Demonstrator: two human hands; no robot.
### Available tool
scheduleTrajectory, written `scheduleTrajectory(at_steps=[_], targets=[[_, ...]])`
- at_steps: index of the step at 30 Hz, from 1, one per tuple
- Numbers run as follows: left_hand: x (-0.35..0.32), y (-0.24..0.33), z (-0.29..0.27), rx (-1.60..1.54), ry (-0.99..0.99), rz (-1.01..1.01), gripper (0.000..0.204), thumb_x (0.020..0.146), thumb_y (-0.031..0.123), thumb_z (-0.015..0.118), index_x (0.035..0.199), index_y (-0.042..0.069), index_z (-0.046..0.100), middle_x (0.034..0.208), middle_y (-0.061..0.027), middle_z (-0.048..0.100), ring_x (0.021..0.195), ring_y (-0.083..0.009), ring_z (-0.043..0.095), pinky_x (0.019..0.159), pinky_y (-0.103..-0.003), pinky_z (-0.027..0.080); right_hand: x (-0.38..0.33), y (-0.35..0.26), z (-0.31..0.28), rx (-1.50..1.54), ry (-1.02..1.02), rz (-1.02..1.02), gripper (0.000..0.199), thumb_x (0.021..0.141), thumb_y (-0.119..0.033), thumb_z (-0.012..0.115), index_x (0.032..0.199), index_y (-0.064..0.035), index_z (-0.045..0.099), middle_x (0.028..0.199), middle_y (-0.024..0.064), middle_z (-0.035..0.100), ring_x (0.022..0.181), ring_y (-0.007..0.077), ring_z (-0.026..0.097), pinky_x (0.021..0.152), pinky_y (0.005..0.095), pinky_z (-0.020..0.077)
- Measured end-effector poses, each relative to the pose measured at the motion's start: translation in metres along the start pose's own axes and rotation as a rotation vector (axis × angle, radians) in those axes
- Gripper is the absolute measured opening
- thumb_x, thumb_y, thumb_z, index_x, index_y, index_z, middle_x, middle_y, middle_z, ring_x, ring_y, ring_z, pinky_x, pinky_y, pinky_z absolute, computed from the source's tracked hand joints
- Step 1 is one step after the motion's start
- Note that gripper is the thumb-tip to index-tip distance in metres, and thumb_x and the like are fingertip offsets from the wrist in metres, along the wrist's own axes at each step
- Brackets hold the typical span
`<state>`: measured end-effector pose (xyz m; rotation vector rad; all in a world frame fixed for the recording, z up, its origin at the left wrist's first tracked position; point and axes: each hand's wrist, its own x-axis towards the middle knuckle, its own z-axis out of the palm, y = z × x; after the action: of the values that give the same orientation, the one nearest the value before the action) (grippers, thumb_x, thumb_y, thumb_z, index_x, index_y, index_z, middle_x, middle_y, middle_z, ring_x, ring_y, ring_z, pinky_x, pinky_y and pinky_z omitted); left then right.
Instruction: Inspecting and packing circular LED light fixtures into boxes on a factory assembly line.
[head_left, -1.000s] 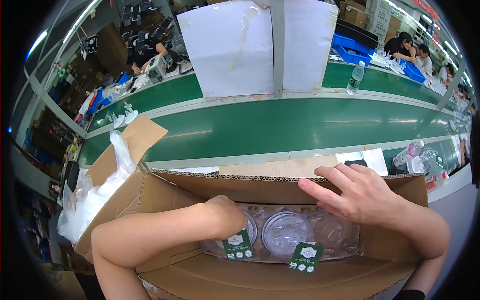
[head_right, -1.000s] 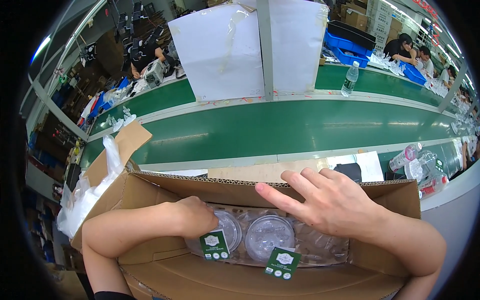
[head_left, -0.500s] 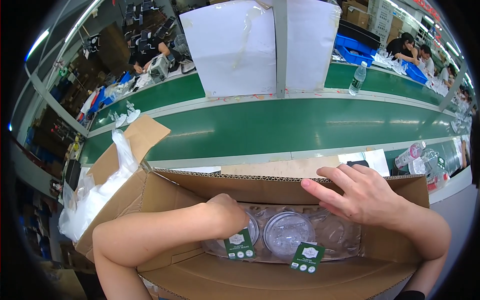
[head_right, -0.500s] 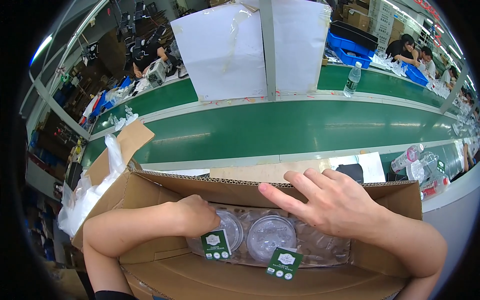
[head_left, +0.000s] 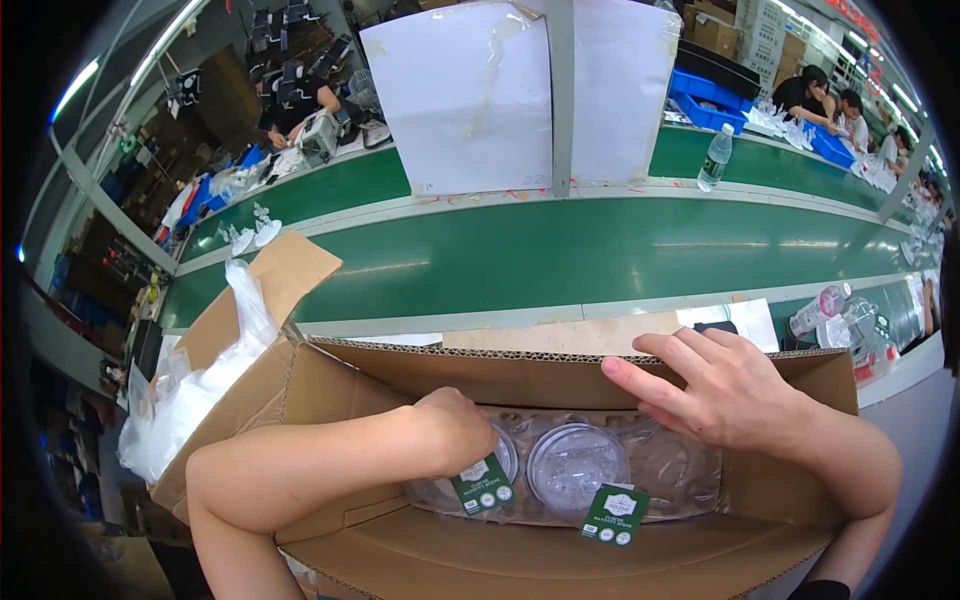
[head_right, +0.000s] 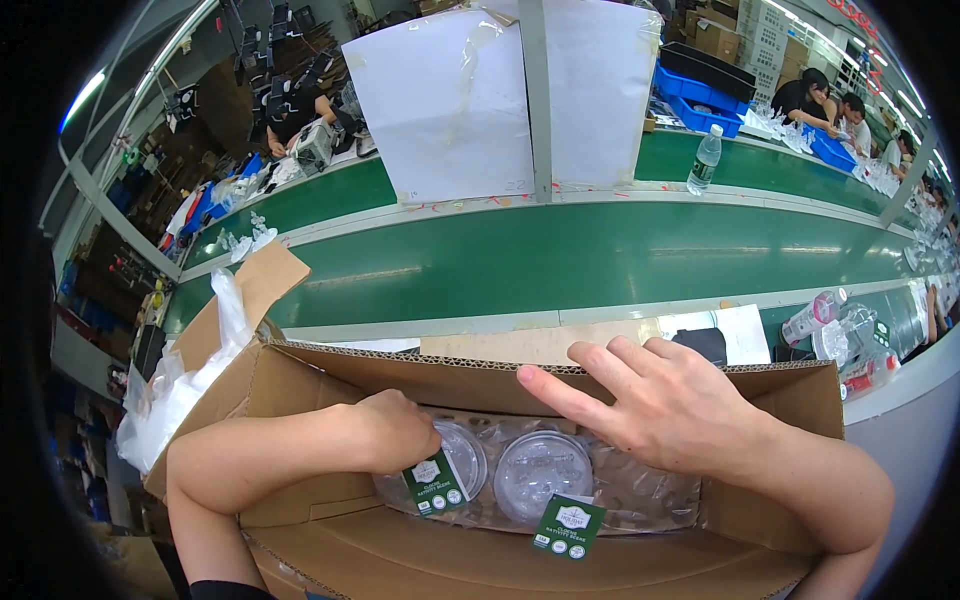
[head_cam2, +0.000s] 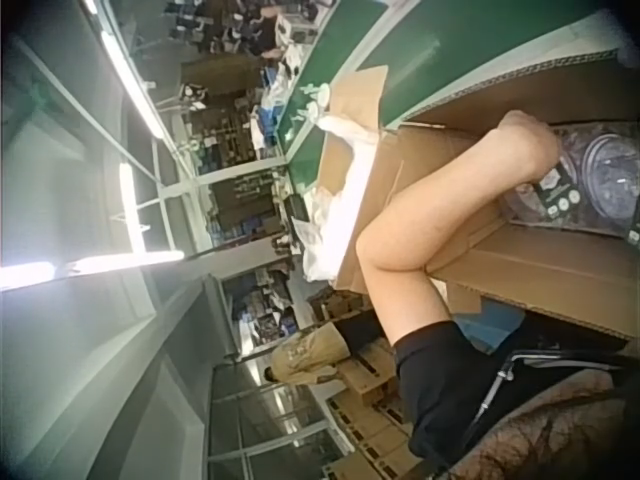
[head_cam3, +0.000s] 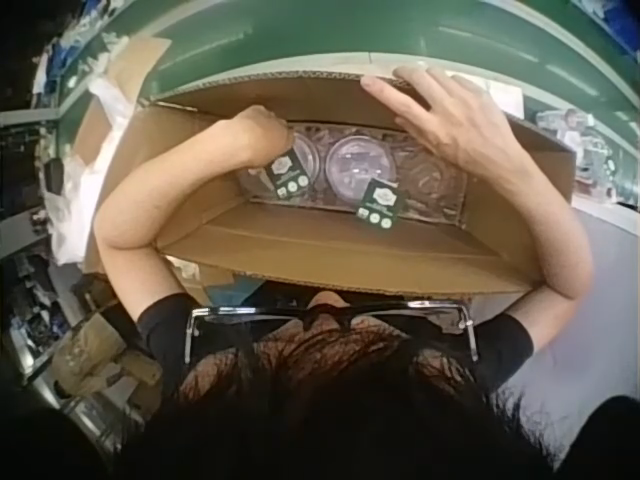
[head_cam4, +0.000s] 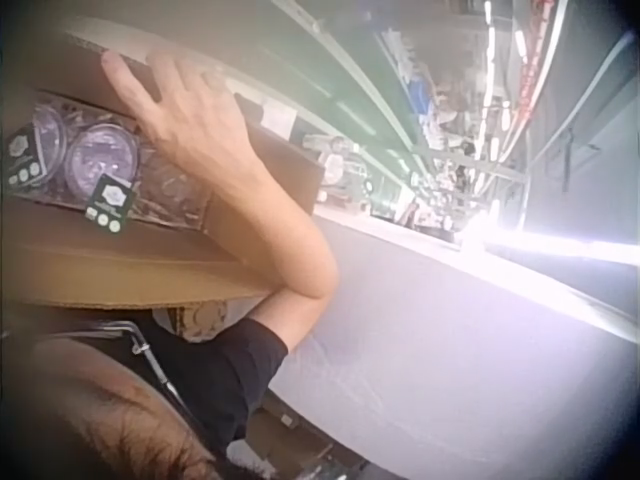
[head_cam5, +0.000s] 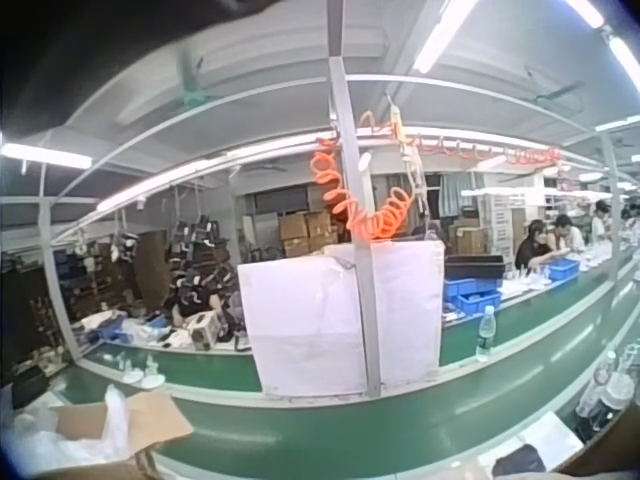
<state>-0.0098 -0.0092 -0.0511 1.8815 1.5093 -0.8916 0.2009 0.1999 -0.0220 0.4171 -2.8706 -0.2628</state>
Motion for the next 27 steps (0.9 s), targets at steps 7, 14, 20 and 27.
scheduleTrajectory(at_steps=[7, 14, 20, 27], targets=[[0.0035, 0.0016, -0.0009, -0.019, -0.045, -0.03, 0.032, 0.077, 0.012, 0.081, 0.109, 0.007, 0.076, 0.114, -0.0113, 0.076, 0.107, -0.0287, 0.074, 0.084, -0.041, 0.06, -0.0001, 0.0002, 0.0005, -0.007, 0.002, -0.005, 0.081, 0.076, -0.025, 0.085, 0.149, -0.016, 0.052, 0.121, 0.0076, 0.062, 0.092, 0.0193, 0.064, 0.074, 0.0325, 0.0552], [0.0029, 0.0009, -0.0024, -0.022, -0.045, -0.017, 0.031, 0.078, 0.013, 0.08, 0.109, 0.007, 0.076, 0.114, -0.0114, 0.076, 0.107, -0.0293, 0.074, 0.084, -0.042, 0.06, 0.0, 0.0003, 0.0009, -0.007, 0.0, -0.005, 0.081, 0.076, -0.025, 0.085, 0.149, -0.0158, 0.051, 0.12, 0.0075, 0.062, 0.092, 0.0192, 0.064, 0.073, 0.0326, 0.0551], [0.0029, 0.0001, 0.0001, -0.025, -0.045, -0.025, 0.032, 0.076, 0.011, 0.081, 0.107, 0.008, 0.077, 0.113, -0.0112, 0.077, 0.105, -0.0291, 0.075, 0.084, -0.041, 0.06, 0.0002, -0.0001, 0.0006, -0.011, 0.006, -0.003, 0.08, 0.077, -0.025, 0.084, 0.149, -0.0165, 0.052, 0.12, 0.0075, 0.062, 0.092, 0.0196, 0.064, 0.073, 0.0328, 0.055], [0.0013, -0.003, 0.0023, -0.014, -0.011, 0.022, 0.018, 0.085, 0.011, 0.068, 0.102, 0.006, 0.072, 0.1, -0.0138, 0.076, 0.099, -0.0326, 0.074, 0.081, -0.045, 0.06, 0.0001, -0.0002, 0.0002, 0.007, -0.003, 0.001, 0.08, 0.077, -0.025, 0.084, 0.15, -0.017, 0.052, 0.119, 0.0078, 0.062, 0.092, 0.0199, 0.064, 0.073, 0.0329, 0.0547]])
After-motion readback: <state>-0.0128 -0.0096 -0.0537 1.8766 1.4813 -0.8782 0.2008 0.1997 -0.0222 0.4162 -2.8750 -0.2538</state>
